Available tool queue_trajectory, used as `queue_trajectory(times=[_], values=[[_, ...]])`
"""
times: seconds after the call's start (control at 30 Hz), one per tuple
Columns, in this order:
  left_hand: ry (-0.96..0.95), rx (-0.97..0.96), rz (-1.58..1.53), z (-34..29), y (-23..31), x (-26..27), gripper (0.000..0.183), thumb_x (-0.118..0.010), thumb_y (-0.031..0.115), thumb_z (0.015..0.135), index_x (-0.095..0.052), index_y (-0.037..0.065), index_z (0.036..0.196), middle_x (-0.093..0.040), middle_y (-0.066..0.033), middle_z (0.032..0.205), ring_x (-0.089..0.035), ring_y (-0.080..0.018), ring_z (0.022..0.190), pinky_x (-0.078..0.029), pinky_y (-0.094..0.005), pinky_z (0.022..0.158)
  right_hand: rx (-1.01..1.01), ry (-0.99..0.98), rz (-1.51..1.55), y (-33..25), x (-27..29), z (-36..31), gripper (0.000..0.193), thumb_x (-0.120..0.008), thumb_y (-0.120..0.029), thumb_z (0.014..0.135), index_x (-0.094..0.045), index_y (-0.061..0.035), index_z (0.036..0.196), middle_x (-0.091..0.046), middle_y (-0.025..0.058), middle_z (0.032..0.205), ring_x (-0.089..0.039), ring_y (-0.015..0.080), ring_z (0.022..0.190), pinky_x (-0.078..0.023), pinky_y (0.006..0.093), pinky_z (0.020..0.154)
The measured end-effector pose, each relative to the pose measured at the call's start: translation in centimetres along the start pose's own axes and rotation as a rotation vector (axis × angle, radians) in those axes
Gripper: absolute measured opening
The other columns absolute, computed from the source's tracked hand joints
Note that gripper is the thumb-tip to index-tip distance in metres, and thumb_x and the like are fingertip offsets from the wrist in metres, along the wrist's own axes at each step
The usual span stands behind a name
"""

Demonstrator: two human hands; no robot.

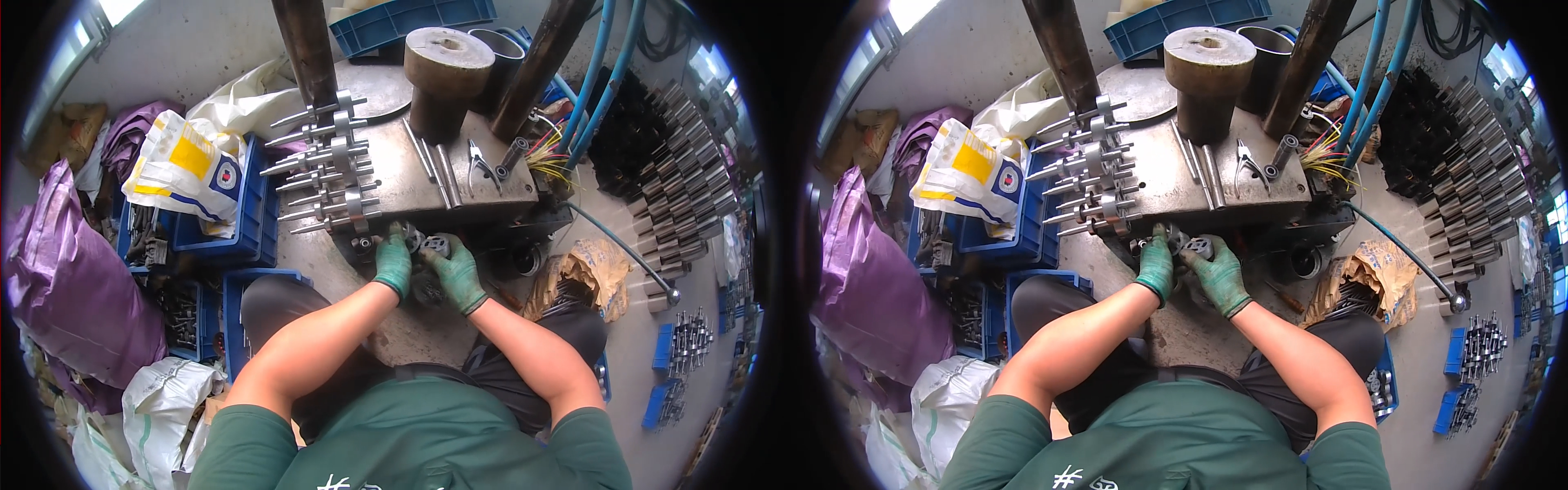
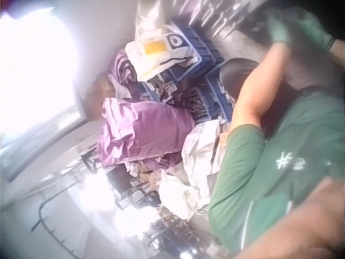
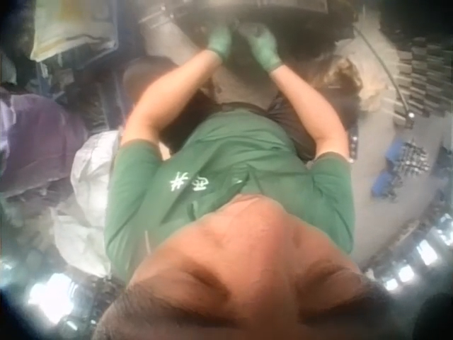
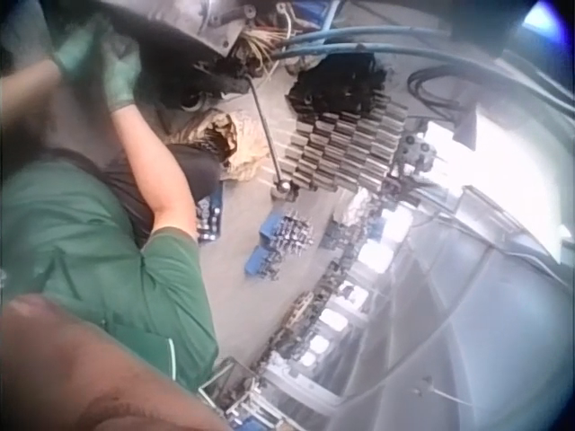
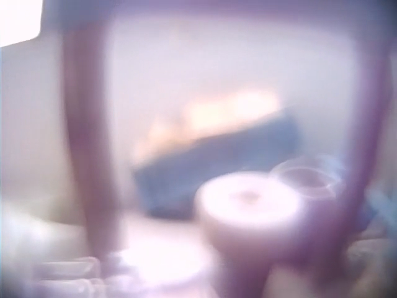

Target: The person assembles mechanical shaft assemblies by placing bearings and circular metal discs onto metal rods and pressing them into place using a manual press machine.

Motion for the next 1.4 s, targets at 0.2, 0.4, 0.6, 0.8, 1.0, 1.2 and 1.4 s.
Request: queue_trajectory(times=[0.2, 0.4, 0.6, 0.8, 1.0, 1.2, 1.4], values=[[-0.193, -0.265, 0.126, -0.8, 2.3, -2.0, 0.052, -0.058, 0.059, 0.106, -0.069, 0.008, 0.104, -0.071, -0.0058, 0.091, -0.066, -0.0194, 0.078, -0.058, -0.0386, 0.066, 0.033, -0.004, 0.226, -0.1, 0.8, -1.4, 0.041, -0.082, -0.017, 0.093, -0.064, -0.0001, 0.126, -0.07, 0.0047, 0.098, -0.065, 0.0112, 0.079, -0.057, 0.0292, 0.068], [-0.213, -0.352, 0.281, -5.5, 3.0, -4.0, 0.055, -0.065, 0.046, 0.107, -0.07, -0.007, 0.122, -0.076, -0.0104, 0.106, -0.068, -0.0185, 0.09, -0.056, -0.0346, 0.086, -0.153, -0.087, 0.105, 0.4, 2.7, -2.6, 0.038, -0.08, -0.022, 0.094, -0.064, -0.0002, 0.122, -0.069, 0.0043, 0.096, -0.063, 0.0104, 0.079, -0.054, 0.0286, 0.066], [-0.589, 0.106, 0.213, -6.8, -5.2, -2.0, 0.045, -0.078, 0.033, 0.098, -0.068, 0.002, 0.13, -0.073, -0.0103, 0.114, -0.069, -0.0188, 0.099, -0.057, -0.033, 0.085, -0.235, -0.474, -0.438, 0.0, 4.1, -5.5, 0.054, -0.087, -0.035, 0.087, -0.068, 0.0026, 0.121, -0.073, 0.0071, 0.103, -0.066, 0.0146, 0.095, -0.055, 0.0339, 0.087], [-0.717, 0.199, 0.174, -11.9, -2.0, -2.2, 0.038, -0.073, 0.041, 0.099, -0.064, 0.012, 0.122, -0.069, -0.0026, 0.099, -0.065, -0.0148, 0.082, -0.053, -0.0299, 0.07, -0.253, -0.573, -0.109, -3.5, 4.4, -6.9, 0.058, -0.089, -0.024, 0.085, -0.061, 0.0028, 0.129, -0.07, 0.0059, 0.106, -0.066, 0.013, 0.096, -0.056, 0.0302, 0.084], [-0.86, 0.192, -0.053, -13.8, 0.4, -4.6, 0.04, -0.074, 0.055, 0.091, -0.063, 0.017, 0.1, -0.061, -0.0003, 0.079, -0.055, -0.0149, 0.056, -0.042, -0.0278, 0.049, 0.013, -0.592, 0.19, -5.7, 4.1, -6.9, 0.049, -0.088, -0.014, 0.081, -0.06, -0.0036, 0.12, -0.074, 0.0089, 0.104, -0.072, 0.0157, 0.096, -0.058, 0.0288, 0.077], [-1.063, 0.313, -0.267, -14.7, 0.7, -5.0, 0.046, -0.075, 0.056, 0.091, -0.065, 0.014, 0.108, -0.059, -0.0014, 0.075, -0.052, -0.0136, 0.054, -0.04, -0.0269, 0.048, -0.138, -0.723, 0.822, -5.8, 3.3, -7.7, 0.055, -0.076, -0.037, 0.083, -0.061, -0.002, 0.122, -0.066, 0.0106, 0.081, -0.055, 0.0172, 0.055, -0.044, 0.0288, 0.05], [-0.844, 0.261, -0.325, -12.5, -0.3, -4.4, 0.037, -0.067, 0.047, 0.099, -0.065, 0.016, 0.12, -0.07, -0.0043, 0.101, -0.066, -0.0227, 0.089, -0.053, -0.0363, 0.069, -0.071, -0.716, 1.014, -6.6, 4.7, -6.6, 0.075, -0.073, -0.056, 0.092, -0.057, -0.003, 0.143, -0.07, 0.0148, 0.095, -0.062, 0.0211, 0.064, -0.045, 0.0308, 0.054]])
Point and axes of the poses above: each hand's wrist, its own z-axis towards the middle knuckle, its own x-axis out of the back of the hand, y = z × x, the point moved 8 cm from there along z, towards the middle knuckle
